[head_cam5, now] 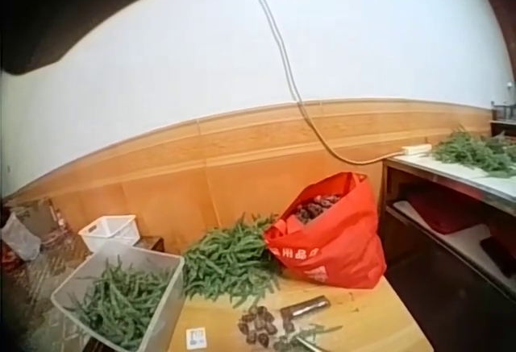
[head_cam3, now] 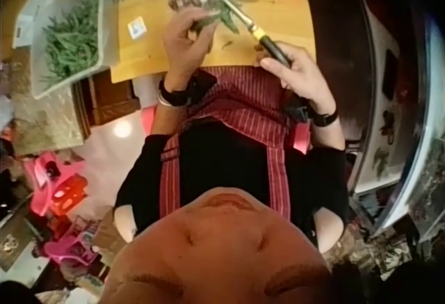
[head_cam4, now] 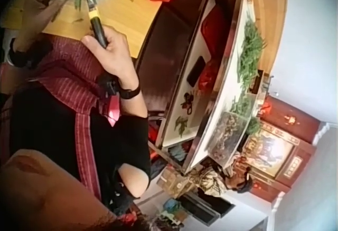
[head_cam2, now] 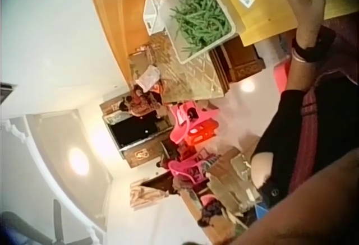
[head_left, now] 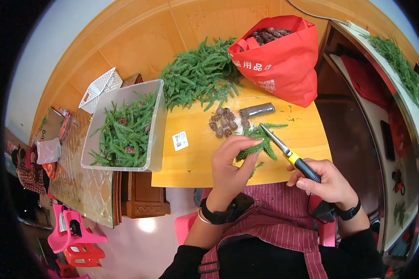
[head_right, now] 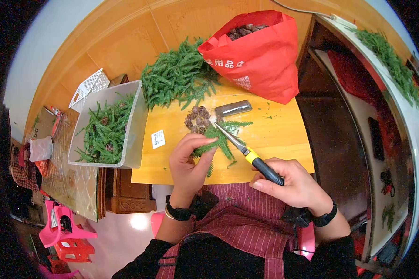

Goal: Trimming green plant sprigs with pliers and sorting them into a container.

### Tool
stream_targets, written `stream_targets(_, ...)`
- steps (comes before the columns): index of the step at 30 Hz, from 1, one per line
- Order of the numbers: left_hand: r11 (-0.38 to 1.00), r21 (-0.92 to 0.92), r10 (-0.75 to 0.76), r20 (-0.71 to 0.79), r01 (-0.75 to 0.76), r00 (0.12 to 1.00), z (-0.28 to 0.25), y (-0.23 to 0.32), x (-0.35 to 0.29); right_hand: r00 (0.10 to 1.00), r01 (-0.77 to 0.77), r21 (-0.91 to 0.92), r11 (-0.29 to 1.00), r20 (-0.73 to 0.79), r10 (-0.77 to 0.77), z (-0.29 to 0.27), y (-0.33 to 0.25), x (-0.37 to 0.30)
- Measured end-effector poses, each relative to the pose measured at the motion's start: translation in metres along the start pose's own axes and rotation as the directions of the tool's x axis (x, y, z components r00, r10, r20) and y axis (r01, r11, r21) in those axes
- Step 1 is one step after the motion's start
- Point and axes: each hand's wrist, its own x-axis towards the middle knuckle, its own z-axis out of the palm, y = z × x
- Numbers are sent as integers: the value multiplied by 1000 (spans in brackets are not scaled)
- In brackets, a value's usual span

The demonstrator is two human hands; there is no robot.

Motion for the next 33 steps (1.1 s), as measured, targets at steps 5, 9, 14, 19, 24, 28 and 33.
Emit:
stream_targets(5, 998, 50, 26, 46, -29, 999, -1, -1, 2, 997, 71, -55, 996, -8, -72, 1, 0, 9)
stream_targets(9, 991, 118, 61, 47, -66, 997, -1, -1, 1, 1000, 26, -103, 994, 5, -26, -1, 1, 12)
stream_targets(14, 995, 96, -23, 59, 17, 998, -1, 5, 3, 947, 317, -297, 901, 57, -315, -3, 11, 22)
stream_targets(19, 994, 105, -49, 120, 36, 992, -6, 0, 4, 986, 166, -424, 890, 84, -144, -7, 12, 23)
stream_targets(24, 991, 71, -120, 154, 111, 981, -5, -3, 4, 971, 235, -357, 904, 123, -204, -7, 10, 30)
stream_targets(28, 990, 60, -138, 134, 131, 981, -4, -5, 3, 988, 149, -409, 900, 95, -121, -5, 9, 31)
stream_targets(33, 989, 48, -143, 141, 137, 980, -4, -9, 3, 958, 284, -413, 865, 80, -276, -5, 21, 35)
